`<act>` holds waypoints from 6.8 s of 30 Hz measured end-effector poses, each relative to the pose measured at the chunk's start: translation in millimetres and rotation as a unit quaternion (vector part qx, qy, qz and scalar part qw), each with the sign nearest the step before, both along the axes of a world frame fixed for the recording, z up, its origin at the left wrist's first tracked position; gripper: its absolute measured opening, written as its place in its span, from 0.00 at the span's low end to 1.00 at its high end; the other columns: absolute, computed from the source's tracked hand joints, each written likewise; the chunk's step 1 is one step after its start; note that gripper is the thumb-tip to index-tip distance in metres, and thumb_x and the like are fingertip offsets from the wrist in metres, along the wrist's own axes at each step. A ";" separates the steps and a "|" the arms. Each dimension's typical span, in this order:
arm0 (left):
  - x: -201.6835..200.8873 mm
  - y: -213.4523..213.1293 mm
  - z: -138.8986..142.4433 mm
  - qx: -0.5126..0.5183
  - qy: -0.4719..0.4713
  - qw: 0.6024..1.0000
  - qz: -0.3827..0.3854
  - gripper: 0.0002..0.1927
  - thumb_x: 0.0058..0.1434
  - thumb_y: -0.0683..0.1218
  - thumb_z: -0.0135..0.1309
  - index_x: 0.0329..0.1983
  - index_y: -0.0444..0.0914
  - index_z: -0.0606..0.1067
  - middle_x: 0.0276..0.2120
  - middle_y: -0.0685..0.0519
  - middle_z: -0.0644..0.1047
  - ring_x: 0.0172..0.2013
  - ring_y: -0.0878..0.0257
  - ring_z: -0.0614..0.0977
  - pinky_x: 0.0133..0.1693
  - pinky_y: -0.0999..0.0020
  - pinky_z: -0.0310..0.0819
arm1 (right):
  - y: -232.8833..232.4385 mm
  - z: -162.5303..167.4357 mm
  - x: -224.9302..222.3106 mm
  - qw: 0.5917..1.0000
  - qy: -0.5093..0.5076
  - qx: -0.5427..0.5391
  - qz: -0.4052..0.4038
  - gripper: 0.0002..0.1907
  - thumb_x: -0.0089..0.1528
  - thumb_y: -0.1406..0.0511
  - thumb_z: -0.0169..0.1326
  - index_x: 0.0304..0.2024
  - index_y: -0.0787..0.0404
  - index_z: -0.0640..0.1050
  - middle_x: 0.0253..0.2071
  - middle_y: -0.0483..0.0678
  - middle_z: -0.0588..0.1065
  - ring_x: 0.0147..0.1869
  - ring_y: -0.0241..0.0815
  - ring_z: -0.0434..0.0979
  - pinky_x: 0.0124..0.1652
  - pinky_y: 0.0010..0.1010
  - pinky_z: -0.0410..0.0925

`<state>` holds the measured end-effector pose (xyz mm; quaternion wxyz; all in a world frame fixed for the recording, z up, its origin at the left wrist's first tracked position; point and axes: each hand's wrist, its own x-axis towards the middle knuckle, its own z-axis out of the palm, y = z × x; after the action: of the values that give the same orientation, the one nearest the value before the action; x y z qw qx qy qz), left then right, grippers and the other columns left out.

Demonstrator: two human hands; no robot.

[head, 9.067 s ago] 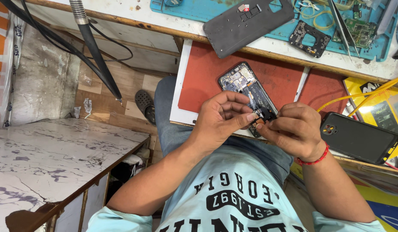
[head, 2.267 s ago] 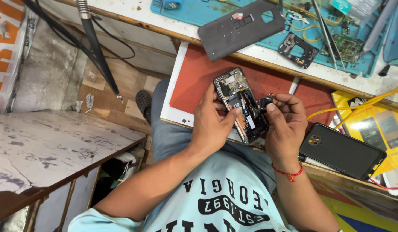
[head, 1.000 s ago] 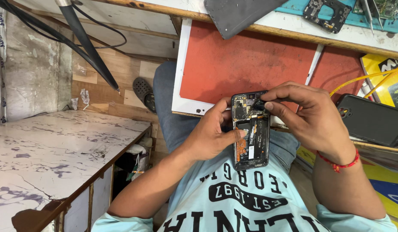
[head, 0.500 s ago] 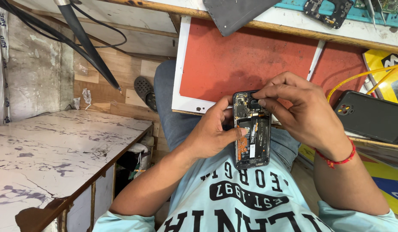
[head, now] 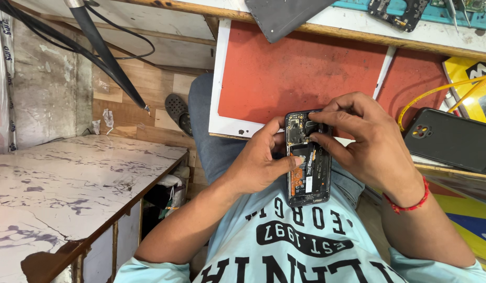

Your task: The person sits at a repair bench holding an opened smartphone, manipulating its internal components with their fingers and tweezers, repositioning parts and the battery inside the chassis, and later using a screwdriver-like tool on the device while working over the bench.

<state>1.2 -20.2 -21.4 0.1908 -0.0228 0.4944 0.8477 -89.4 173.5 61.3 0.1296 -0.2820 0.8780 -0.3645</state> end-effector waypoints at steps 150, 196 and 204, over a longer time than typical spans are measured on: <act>-2.5 14.2 15.0 -0.031 -0.033 0.999 -0.004 0.28 0.65 0.32 0.52 0.68 0.34 0.62 0.53 0.48 0.77 0.55 0.66 0.78 0.53 0.69 0.78 | 26.9 -4.0 8.9 0.980 -0.138 -0.078 -0.124 0.12 0.59 0.73 0.63 0.46 0.66 0.81 0.40 0.48 0.83 0.44 0.36 0.84 0.42 0.25 0.77; -1.0 13.9 21.9 -0.059 -0.041 0.997 -0.005 0.29 0.63 0.33 0.53 0.67 0.33 0.61 0.50 0.47 0.77 0.51 0.66 0.79 0.51 0.67 0.79 | 22.1 -13.3 5.7 0.988 0.151 -0.017 0.040 0.18 0.54 0.70 0.70 0.47 0.58 0.83 0.43 0.46 0.75 0.45 0.46 0.75 0.42 0.35 0.70; 1.7 13.9 21.2 -0.050 0.000 0.999 0.002 0.29 0.64 0.32 0.53 0.68 0.32 0.62 0.53 0.46 0.77 0.55 0.64 0.78 0.56 0.67 0.76 | 25.9 -24.0 4.1 0.984 0.160 -0.060 0.049 0.20 0.54 0.71 0.70 0.48 0.58 0.82 0.45 0.47 0.76 0.47 0.46 0.76 0.42 0.35 0.70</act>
<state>2.9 -6.3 -0.2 0.1883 -0.0334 0.5360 0.8223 -85.3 199.4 37.3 -0.0118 -0.3867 0.8491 -0.3596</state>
